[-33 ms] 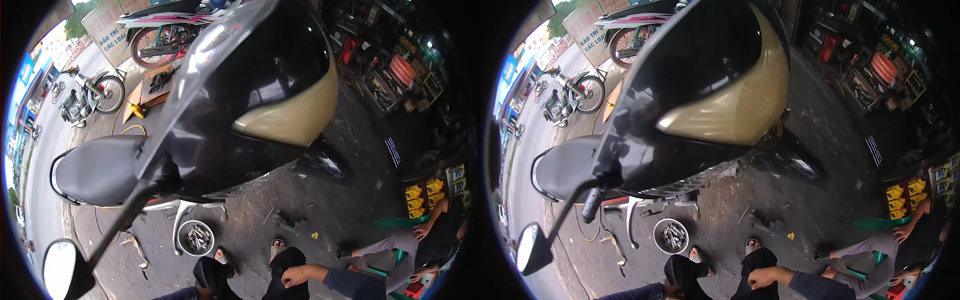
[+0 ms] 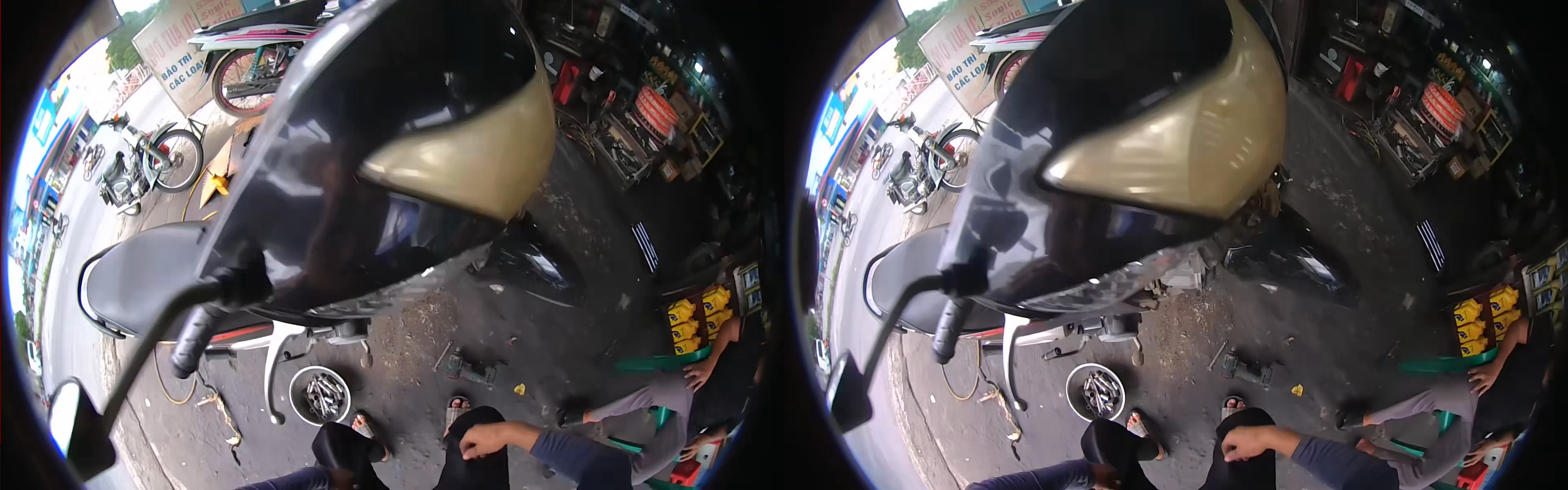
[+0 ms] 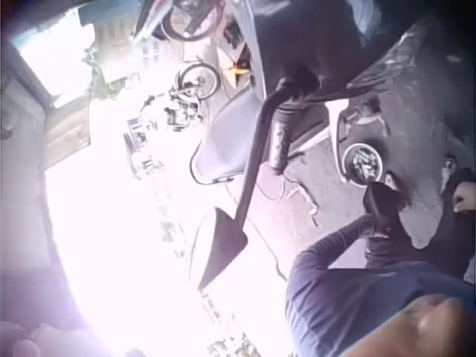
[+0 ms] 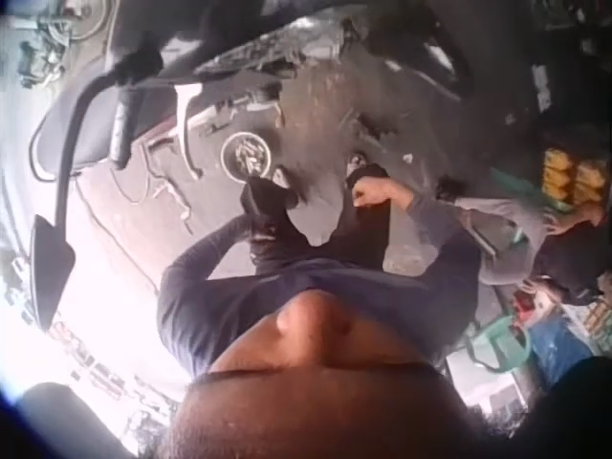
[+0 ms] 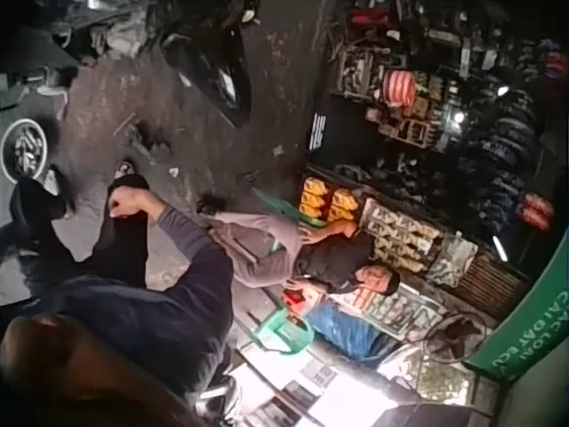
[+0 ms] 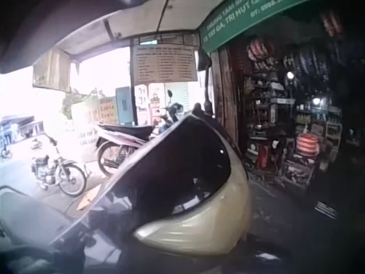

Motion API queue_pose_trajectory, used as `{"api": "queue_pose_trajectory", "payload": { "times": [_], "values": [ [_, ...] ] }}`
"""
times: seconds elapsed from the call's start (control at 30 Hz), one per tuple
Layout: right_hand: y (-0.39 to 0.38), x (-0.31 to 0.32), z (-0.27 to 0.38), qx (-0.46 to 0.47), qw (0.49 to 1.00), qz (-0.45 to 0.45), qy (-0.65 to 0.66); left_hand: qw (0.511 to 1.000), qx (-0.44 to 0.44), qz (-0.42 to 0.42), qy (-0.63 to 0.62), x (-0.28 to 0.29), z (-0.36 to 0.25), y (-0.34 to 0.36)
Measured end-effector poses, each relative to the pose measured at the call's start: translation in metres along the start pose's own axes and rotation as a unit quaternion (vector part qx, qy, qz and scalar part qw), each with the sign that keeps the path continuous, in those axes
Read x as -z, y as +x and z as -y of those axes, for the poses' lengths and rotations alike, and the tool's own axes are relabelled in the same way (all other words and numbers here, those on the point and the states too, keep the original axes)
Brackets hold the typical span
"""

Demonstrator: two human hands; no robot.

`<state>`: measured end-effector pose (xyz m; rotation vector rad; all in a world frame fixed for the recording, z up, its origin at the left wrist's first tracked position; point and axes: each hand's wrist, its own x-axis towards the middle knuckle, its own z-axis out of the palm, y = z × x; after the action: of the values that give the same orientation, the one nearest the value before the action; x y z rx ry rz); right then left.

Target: Repairing or maintaining a motorcycle carburetor and engine area using tools.

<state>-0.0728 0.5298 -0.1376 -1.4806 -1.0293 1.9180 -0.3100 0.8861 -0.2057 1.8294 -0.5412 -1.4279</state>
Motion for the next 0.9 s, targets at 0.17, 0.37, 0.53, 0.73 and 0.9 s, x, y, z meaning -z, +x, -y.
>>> {"api": "queue_pose_trajectory", "payload": {
  "times": [0.17,0.37,0.53,0.73,0.9],
  "values": [
    [0.170,0.157,-0.175,-0.085,0.876,-0.351,-0.318,0.947,-0.049,-0.109,0.299,0.152,0.038,0.176],
    [0.309,0.200,-0.330,-0.142,0.760,-0.273,-0.573,0.876,-0.173,-0.303,0.332,0.236,0.030,0.218],
    [0.305,0.195,-0.377,-0.063,0.716,-0.263,-0.644,0.786,-0.196,-0.445,0.381,0.269,0.026,0.198],
    [0.283,0.220,-0.274,-0.010,0.808,-0.479,-0.343,0.609,-0.145,-0.617,0.477,0.295,0.023,0.155],
    [0.264,0.235,-0.131,0.214,0.688,-0.684,-0.113,0.541,-0.108,-0.694,0.462,0.325,0.030,0.112]
  ]
}}
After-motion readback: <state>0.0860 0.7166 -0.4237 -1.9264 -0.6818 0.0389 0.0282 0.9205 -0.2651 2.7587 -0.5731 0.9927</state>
